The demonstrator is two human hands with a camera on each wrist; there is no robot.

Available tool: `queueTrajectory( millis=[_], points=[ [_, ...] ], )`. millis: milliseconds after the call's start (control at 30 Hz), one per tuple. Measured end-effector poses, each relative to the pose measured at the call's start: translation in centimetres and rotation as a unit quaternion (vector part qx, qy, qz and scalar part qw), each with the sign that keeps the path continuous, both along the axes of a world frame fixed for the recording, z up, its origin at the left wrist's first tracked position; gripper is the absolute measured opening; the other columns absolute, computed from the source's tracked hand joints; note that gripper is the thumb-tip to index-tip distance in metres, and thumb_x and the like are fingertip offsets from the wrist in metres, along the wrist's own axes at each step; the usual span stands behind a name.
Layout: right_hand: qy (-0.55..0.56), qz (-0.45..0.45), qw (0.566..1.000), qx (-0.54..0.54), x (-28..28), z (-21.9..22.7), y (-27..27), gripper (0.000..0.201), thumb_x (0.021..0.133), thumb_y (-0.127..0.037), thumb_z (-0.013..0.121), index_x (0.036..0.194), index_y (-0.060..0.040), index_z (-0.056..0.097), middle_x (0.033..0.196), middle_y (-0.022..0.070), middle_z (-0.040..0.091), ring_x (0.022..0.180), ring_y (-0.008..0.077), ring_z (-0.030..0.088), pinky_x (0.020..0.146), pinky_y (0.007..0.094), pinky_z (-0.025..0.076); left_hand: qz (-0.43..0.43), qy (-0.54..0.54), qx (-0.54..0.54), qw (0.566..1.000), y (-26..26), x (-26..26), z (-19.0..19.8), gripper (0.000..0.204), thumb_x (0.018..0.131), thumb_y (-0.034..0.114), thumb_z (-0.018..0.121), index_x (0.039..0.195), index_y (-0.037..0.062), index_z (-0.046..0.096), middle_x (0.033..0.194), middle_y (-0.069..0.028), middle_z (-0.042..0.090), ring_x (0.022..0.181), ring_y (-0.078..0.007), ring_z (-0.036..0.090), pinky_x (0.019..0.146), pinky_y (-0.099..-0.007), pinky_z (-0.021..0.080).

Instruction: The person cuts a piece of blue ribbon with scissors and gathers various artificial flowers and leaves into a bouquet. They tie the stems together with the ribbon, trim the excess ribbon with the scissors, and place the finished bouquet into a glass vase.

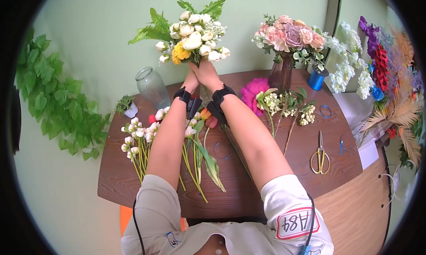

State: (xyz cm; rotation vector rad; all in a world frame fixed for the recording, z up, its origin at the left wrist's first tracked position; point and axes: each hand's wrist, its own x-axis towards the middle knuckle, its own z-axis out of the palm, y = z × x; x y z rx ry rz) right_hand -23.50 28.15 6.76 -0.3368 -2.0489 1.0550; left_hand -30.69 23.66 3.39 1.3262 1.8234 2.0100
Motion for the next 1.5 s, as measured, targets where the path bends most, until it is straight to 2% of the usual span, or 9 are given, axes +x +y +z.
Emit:
queueTrajectory(
  millis=[100,133,233,433,633,767,1167,1300,1500],
  points=[
    [-0.036,-0.01,0.999,0.03,0.0,0.1,0.2,0.051,0.074,-0.035,0.053,0.101,0.0087,0.045,0.089,0.0267,0.054,0.087,0.0394,0.051,0.075,0.0394,0.041,-0.036,0.003,-0.128,0.991,-0.7,-0.6,1.1,0.029,0.085,0.014,0.039,0.11,-0.0007,0.045,0.108,-0.0134,0.05,0.096,-0.0166,0.046,0.082,-0.0303,0.037],
    [-0.047,-0.03,0.997,0.048,-0.7,-0.3,0.6,0.056,0.073,-0.039,0.054,0.102,0.0074,0.046,0.09,0.0256,0.055,0.087,0.0378,0.052,0.075,0.0391,0.042,-0.058,-0.121,-0.112,0.985,0.5,-2.9,-0.7,0.032,0.087,0.017,0.036,0.114,0.0002,0.042,0.11,-0.0126,0.049,0.097,-0.017,0.046,0.082,-0.0304,0.037],
    [-0.081,-0.053,0.993,0.068,-0.4,-0.3,0.3,0.058,0.074,-0.042,0.052,0.104,0.0064,0.046,0.091,0.0251,0.055,0.086,0.0368,0.053,0.076,0.0396,0.042,-0.051,-0.129,-0.099,0.985,1.1,-4.6,-1.6,0.033,0.087,0.02,0.041,0.113,0.0008,0.039,0.106,-0.0088,0.049,0.09,-0.0137,0.049,0.066,-0.0286,0.043],
    [-0.175,-0.064,0.976,0.115,-0.6,-0.3,0.7,0.056,0.077,-0.048,0.043,0.109,-0.0025,0.047,0.103,0.0205,0.052,0.097,0.0336,0.05,0.081,0.0403,0.04,0.01,-0.058,-0.09,0.994,0.1,-1.7,-0.3,0.031,0.084,0.017,0.045,0.107,-0.0037,0.044,0.106,-0.0095,0.05,0.091,-0.0154,0.048,0.072,-0.0302,0.042],
    [-0.241,0.029,0.951,0.193,5.2,0.7,2.3,0.057,0.081,-0.039,0.045,0.111,0.0088,0.039,0.105,0.0292,0.047,0.1,0.0354,0.047,0.086,0.0365,0.036,0.031,0.016,-0.066,0.997,-0.3,-0.7,0.9,0.027,0.073,0.02,0.053,0.067,-0.0063,0.056,0.064,-0.0122,0.059,0.064,-0.0182,0.056,0.06,-0.031,0.043],
    [-0.34,0.046,0.907,0.245,11.8,2.1,2.2,0.053,0.082,-0.033,0.046,0.112,0.0098,0.037,0.104,0.0286,0.048,0.1,0.0359,0.047,0.086,0.0366,0.036,-0.049,-0.036,-0.128,0.99,0.6,-2.7,-0.1,0.022,0.073,0.018,0.056,0.081,-0.0021,0.056,0.068,-0.0067,0.059,0.065,-0.0119,0.053,0.062,-0.0255,0.041],
    [-0.419,0.05,0.858,0.293,18.6,-5.2,-1.0,0.028,0.071,-0.024,0.057,0.082,0.0014,0.057,0.074,0.0207,0.057,0.071,0.0354,0.055,0.065,0.0393,0.044,0.087,0.076,-0.166,0.979,-1.5,-1.7,0.0,0.048,0.063,0.023,0.069,0.095,-0.0083,0.052,0.089,-0.0156,0.059,0.083,-0.0198,0.056,0.069,-0.0291,0.044],
    [-0.493,0.057,0.826,0.267,18.8,-6.5,-3.9,0.021,0.069,-0.013,0.055,0.084,0.0024,0.056,0.079,0.0202,0.058,0.071,0.0325,0.059,0.063,0.0379,0.047,0.173,0.147,-0.165,0.96,-5.7,1.1,1.6,0.061,0.062,0.025,0.067,0.106,-0.0103,0.044,0.099,-0.0217,0.054,0.092,-0.0298,0.053,0.079,-0.0338,0.042],
    [-0.496,-0.042,0.849,0.179,17.6,-8.7,-4.1,0.017,0.067,-0.002,0.054,0.082,0.0048,0.06,0.084,0.0206,0.059,0.076,0.0316,0.06,0.063,0.0362,0.05,0.185,0.23,-0.151,0.943,-16.3,7.2,3.1,0.032,0.074,0.017,0.057,0.098,-0.003,0.053,0.093,-0.0138,0.059,0.089,-0.0207,0.057,0.076,-0.0288,0.043]
  ],
)
